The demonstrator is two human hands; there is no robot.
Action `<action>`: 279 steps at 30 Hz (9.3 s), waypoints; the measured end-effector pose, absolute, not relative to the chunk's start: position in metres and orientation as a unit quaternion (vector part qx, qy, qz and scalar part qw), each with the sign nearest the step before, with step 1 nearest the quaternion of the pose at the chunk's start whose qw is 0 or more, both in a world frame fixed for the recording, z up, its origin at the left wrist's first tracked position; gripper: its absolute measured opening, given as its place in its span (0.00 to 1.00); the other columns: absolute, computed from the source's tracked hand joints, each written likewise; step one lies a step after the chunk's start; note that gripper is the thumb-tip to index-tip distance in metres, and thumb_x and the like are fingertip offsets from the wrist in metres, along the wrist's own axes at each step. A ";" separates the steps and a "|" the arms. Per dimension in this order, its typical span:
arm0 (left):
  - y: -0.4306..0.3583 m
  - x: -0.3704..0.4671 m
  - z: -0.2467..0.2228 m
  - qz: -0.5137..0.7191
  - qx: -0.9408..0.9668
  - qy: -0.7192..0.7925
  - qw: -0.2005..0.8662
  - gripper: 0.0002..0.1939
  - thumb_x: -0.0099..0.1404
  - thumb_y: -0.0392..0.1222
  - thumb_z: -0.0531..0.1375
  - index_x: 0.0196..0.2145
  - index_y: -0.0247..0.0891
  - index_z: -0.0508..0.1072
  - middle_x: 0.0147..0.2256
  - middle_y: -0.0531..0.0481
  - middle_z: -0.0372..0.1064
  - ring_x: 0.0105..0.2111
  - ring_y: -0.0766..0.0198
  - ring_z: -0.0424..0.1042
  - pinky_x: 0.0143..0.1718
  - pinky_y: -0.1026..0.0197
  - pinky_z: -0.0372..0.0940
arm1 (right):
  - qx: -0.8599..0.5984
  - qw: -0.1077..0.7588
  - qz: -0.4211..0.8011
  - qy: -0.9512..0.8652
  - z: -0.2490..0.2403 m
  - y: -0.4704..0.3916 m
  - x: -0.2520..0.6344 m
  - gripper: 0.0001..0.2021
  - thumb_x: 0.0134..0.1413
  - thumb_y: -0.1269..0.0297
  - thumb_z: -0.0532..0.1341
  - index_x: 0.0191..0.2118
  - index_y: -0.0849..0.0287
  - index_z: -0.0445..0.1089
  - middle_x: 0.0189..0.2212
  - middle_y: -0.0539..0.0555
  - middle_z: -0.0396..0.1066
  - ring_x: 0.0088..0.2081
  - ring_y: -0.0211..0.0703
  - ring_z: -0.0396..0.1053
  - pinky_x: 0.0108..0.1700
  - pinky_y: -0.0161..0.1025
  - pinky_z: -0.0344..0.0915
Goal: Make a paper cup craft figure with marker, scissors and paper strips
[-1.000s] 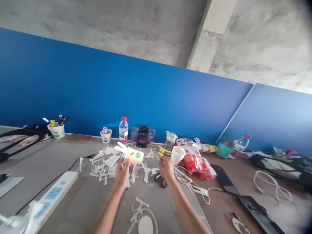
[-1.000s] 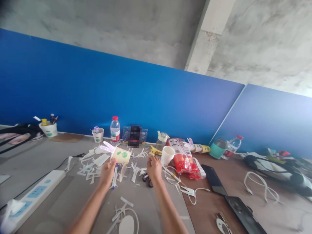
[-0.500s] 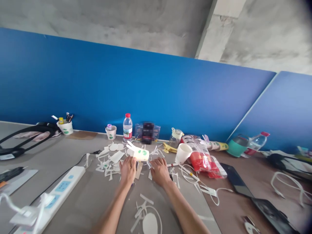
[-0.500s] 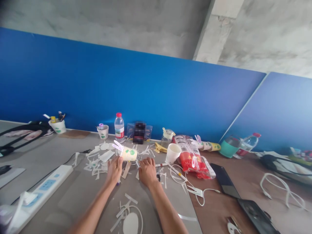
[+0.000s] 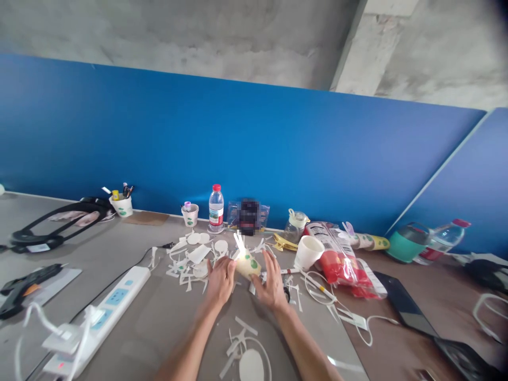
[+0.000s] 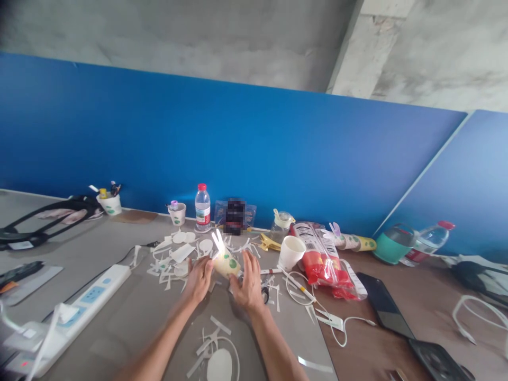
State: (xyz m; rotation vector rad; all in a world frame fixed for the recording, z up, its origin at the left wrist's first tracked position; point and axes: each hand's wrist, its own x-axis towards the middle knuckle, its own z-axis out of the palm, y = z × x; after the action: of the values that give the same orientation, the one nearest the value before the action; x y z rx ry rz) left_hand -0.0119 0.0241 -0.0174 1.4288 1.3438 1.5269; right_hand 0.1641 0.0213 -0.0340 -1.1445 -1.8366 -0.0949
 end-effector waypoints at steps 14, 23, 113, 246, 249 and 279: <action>0.030 -0.046 -0.001 0.559 0.501 0.649 0.124 0.26 0.55 0.46 0.62 0.51 0.40 0.68 0.63 0.34 0.52 0.66 0.42 0.35 0.60 0.36 0.37 | -0.496 0.479 -0.080 -0.720 -0.037 0.024 0.164 0.29 0.58 0.59 0.55 0.62 0.62 0.48 0.53 0.67 0.66 0.54 0.59 0.65 0.56 0.63 0.56; 0.040 -0.075 -0.030 0.507 0.479 0.704 0.133 0.09 0.48 0.42 0.65 0.29 0.40 0.72 0.47 0.31 0.69 0.62 0.31 0.45 0.53 0.31 0.46 | -0.485 0.468 -0.073 -0.735 -0.045 0.026 0.163 0.30 0.58 0.60 0.55 0.63 0.62 0.47 0.52 0.67 0.66 0.52 0.59 0.66 0.56 0.63 0.57; 0.022 0.003 -0.003 0.603 0.323 0.328 0.652 0.17 0.47 0.41 0.69 0.34 0.36 0.69 0.28 0.52 0.73 0.34 0.56 0.76 0.32 0.55 0.72 | -0.720 -0.030 0.105 -0.685 0.033 -0.056 0.224 0.21 0.48 0.68 0.60 0.51 0.61 0.66 0.41 0.63 0.75 0.45 0.58 0.72 0.42 0.45 0.64; 0.007 0.011 -0.001 0.612 0.395 0.405 0.554 0.16 0.53 0.51 0.66 0.28 0.39 0.66 0.16 0.59 0.64 0.15 0.70 0.61 0.17 0.68 0.58 | -0.453 0.461 0.316 -0.695 -0.006 -0.021 0.139 0.12 0.49 0.70 0.55 0.42 0.58 0.67 0.26 0.50 0.70 0.25 0.38 0.64 0.27 0.31 0.59; 0.005 0.012 0.002 0.609 0.407 0.400 0.551 0.15 0.54 0.50 0.65 0.28 0.39 0.66 0.17 0.60 0.63 0.16 0.70 0.61 0.19 0.68 0.58 | -0.452 0.463 0.320 -0.692 -0.008 -0.020 0.138 0.12 0.49 0.70 0.55 0.41 0.58 0.67 0.27 0.50 0.70 0.26 0.38 0.64 0.29 0.32 0.60; 0.000 0.018 0.012 0.603 0.360 0.366 0.611 0.19 0.48 0.48 0.70 0.31 0.37 0.68 0.18 0.61 0.61 0.16 0.74 0.58 0.18 0.70 0.54 | -0.464 0.471 0.319 -0.679 -0.004 -0.020 0.137 0.10 0.49 0.72 0.54 0.39 0.59 0.68 0.26 0.50 0.70 0.26 0.37 0.64 0.29 0.32 0.60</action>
State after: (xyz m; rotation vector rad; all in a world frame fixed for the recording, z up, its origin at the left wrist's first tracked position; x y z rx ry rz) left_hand 0.0178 0.0004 0.0122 0.8312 0.8449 1.3918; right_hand 0.1367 -0.0197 -0.0038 -1.1361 -1.6645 0.7806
